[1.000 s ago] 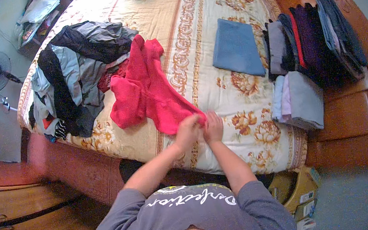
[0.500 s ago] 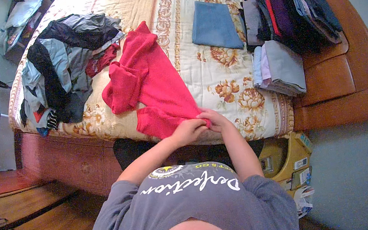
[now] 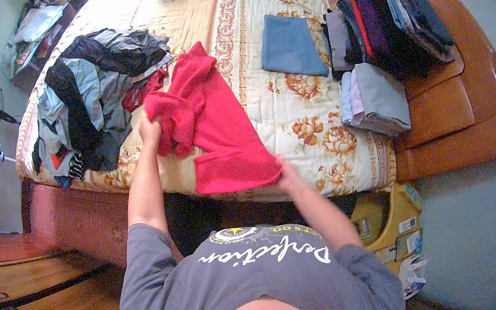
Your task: The person folds pairs of denim and fabric pants by hand and places them in a stack on a bed.
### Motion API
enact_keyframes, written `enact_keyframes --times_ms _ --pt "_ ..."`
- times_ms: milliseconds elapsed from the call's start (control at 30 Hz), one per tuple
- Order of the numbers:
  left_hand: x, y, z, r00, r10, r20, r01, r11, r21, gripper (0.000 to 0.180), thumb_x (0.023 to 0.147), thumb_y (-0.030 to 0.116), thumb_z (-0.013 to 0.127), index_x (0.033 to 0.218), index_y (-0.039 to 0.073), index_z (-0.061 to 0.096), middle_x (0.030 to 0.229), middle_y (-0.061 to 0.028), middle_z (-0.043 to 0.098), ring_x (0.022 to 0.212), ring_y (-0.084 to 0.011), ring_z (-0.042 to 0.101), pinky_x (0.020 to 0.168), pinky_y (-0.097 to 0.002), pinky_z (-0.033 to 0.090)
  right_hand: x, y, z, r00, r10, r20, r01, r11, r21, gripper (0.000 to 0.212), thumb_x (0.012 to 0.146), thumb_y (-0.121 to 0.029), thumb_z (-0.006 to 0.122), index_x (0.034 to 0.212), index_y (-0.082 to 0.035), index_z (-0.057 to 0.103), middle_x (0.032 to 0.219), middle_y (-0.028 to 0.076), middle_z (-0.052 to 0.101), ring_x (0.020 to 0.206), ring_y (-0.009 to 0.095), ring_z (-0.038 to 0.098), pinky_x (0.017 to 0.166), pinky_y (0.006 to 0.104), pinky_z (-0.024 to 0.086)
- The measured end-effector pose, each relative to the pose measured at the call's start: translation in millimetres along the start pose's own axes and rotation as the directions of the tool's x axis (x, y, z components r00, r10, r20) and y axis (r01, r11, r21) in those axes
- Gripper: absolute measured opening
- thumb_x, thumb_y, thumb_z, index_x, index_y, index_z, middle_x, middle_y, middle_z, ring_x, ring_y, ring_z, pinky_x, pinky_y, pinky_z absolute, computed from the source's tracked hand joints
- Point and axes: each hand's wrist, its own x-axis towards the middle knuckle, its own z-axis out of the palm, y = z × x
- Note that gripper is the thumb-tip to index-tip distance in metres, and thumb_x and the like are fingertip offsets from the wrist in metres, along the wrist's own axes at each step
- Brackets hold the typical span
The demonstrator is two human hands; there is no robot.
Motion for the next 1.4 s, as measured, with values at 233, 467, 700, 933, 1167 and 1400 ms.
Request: enact_keyframes --times_ms 233,467,700,933,1167,1400 --pt "-13.1 -7.3 -118.3 0.955 -0.175 0.238 0.154 -0.392 -0.907 0.035 0.085 0.012 0.054 0.118 0.006 0.047 0.114 -0.0103 0.054 0.103 -0.0258 0.052 0.092 -0.0423 0.042 22.9 -265.1 82.2 0.543 -0.763 0.351 0.566 0.024 -0.824 0.020 0.068 -0.015 0.057 0.083 -0.003 0.063 0.069 0.006 0.061 0.060 0.019 0.055 0.058 0.0315 0.044" --pt "-216.5 48.2 -52.1 0.829 -0.178 0.531 0.515 -0.130 -0.847 0.049 0.079 0.002 0.058 0.124 0.010 0.041 0.113 -0.0035 0.052 0.105 -0.0201 0.049 0.094 -0.0359 0.038 35.8 -228.7 159.8 0.286 -0.734 0.615 0.090 -0.619 -0.780 0.051 0.071 -0.029 0.065 0.114 -0.004 0.053 0.110 0.020 0.054 0.102 0.033 0.050 0.089 0.0408 0.039" --pt "-278.3 99.5 7.4 0.801 0.283 0.528 0.012 0.873 -0.487 0.051 0.077 0.014 0.064 0.122 0.000 0.042 0.121 -0.0152 0.048 0.113 -0.0268 0.044 0.094 -0.0347 0.034 -10.2 3.9 59.0 0.963 0.258 0.074 -0.192 0.855 -0.481 0.070 0.080 -0.062 0.042 0.129 -0.012 0.039 0.125 0.013 0.048 0.116 0.025 0.044 0.096 0.0431 0.034" --pt "-282.1 112.1 -4.4 0.568 0.508 0.648 -0.434 0.853 -0.288 0.052 0.078 0.015 0.063 0.122 0.000 0.041 0.122 -0.0183 0.046 0.115 -0.0290 0.043 0.096 -0.0357 0.033 -40.3 38.5 24.3 0.930 0.251 0.269 -0.234 0.968 -0.094 0.060 0.085 -0.054 0.042 0.121 -0.007 0.047 0.124 0.008 0.050 0.113 0.022 0.047 0.099 0.0436 0.033" --pt "-299.9 107.3 -40.8 0.368 0.564 0.740 -0.499 0.791 -0.355 0.053 0.078 0.015 0.061 0.123 -0.001 0.040 0.122 -0.0215 0.045 0.116 -0.0312 0.041 0.097 -0.0367 0.032 -4.2 31.4 12.2 0.964 0.207 0.164 -0.158 0.949 -0.272 0.036 0.085 -0.027 0.052 0.111 -0.002 0.053 0.110 0.014 0.058 0.098 0.021 0.057 0.089 0.0378 0.044" --pt "-196.3 105.6 -40.5 0.446 0.466 0.764 -0.003 0.854 -0.520 0.021 0.081 0.013 0.057 0.098 0.001 0.060 0.087 -0.0154 0.062 0.083 -0.0250 0.061 0.076 -0.0331 0.047 -52.5 -127.2 65.1 0.965 -0.096 0.243 0.255 0.146 -0.956 0.053 0.065 -0.005 0.067 0.114 -0.002 0.049 0.110 0.008 0.055 0.100 0.016 0.052 0.090 0.0282 0.039"
